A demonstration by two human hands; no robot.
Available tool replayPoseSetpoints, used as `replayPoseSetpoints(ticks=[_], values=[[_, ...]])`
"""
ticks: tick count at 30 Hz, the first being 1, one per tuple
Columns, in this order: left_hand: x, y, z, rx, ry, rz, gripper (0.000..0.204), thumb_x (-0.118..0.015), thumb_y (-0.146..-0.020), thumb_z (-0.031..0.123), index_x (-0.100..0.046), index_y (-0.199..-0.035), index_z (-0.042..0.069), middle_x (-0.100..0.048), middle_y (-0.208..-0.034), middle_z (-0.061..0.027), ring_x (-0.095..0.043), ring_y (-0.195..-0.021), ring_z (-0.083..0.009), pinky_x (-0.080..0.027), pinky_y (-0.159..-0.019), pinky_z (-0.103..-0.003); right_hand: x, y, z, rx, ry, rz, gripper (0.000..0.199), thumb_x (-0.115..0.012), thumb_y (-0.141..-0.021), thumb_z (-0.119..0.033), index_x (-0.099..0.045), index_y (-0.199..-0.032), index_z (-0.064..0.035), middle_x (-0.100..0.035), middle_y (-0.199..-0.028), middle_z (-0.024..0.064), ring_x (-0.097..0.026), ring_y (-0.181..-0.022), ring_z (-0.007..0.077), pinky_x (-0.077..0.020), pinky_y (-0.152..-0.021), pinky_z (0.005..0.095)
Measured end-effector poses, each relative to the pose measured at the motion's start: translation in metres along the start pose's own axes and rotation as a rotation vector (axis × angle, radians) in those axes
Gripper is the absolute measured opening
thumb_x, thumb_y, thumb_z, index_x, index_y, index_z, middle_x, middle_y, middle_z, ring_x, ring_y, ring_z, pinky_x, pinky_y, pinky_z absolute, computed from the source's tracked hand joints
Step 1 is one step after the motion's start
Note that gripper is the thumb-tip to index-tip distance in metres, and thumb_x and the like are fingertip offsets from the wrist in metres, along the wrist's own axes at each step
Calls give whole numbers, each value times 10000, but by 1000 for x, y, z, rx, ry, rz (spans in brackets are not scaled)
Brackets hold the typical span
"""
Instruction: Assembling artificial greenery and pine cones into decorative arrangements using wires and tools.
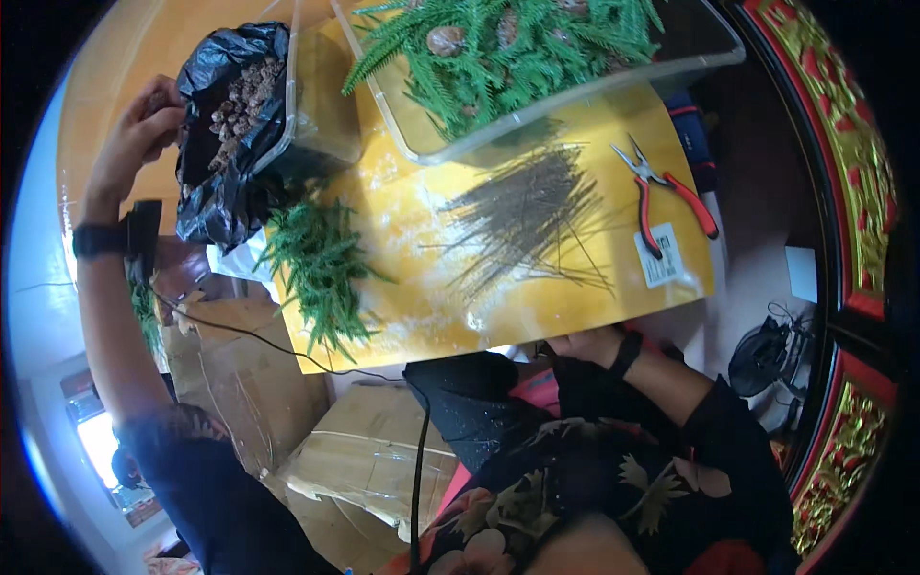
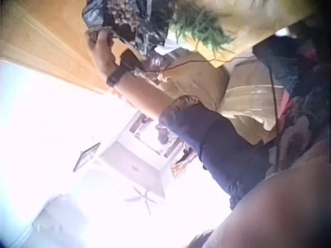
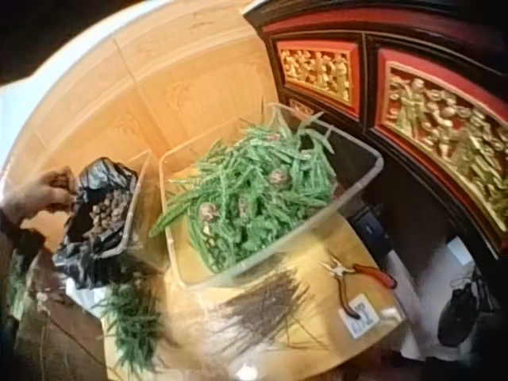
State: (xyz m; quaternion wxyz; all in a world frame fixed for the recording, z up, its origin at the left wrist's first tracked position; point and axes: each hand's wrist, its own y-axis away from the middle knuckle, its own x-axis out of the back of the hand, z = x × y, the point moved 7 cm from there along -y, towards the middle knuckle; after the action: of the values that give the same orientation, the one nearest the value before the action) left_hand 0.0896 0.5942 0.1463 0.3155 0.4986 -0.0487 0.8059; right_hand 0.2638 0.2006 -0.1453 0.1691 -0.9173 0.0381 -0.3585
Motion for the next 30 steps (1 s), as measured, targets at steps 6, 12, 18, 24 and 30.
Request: replayPoseSetpoints(ticks=[6,12,18,24,30], values=[[-91,88,73,-278,160,41,241,-603,-714,22,-511,-922,103,-462,-795,40,-410,-638,-43,-329,-540,-170,-15,12,6,119,229,46,264,-572,-791,-196,-605,-1010,-53,-599,-1014,138,-561,-941,324,-447,-806,407],[-196,77,64,-401,-103,-139,328,-650,-642,7,-504,-935,28,-494,-862,-61,-484,-742,-148,-425,-644,-272,-8,3,8,-65,61,103,267,-582,-782,-199,-606,-998,-43,-609,-962,155,-566,-907,335,-450,-786,404],[-218,55,20,-255,1,-45,442,-731,-682,167,-530,-1054,40,-525,-955,-122,-530,-838,-199,-458,-703,-297,-4,-2,7,-160,15,143,283,-603,-765,-210,-606,-990,-37,-606,-961,162,-566,-897,346,-450,-786,401],[-205,64,13,-305,94,60,534,-742,-714,274,-534,-1137,23,-583,-984,-138,-560,-803,-178,-472,-685,-270,-2,0,5,-122,81,181,287,-614,-757,-211,-606,-984,-36,-604,-964,162,-567,-892,345,-452,-780,402],[-116,66,19,-198,187,252,242,-637,-814,209,-642,-971,25,-642,-835,-30,-554,-710,-69,-454,-647,-210,-2,3,10,-162,46,172,271,-612,-754,-213,-609,-961,-38,-603,-935,151,-570,-870,335,-454,-772,406]])
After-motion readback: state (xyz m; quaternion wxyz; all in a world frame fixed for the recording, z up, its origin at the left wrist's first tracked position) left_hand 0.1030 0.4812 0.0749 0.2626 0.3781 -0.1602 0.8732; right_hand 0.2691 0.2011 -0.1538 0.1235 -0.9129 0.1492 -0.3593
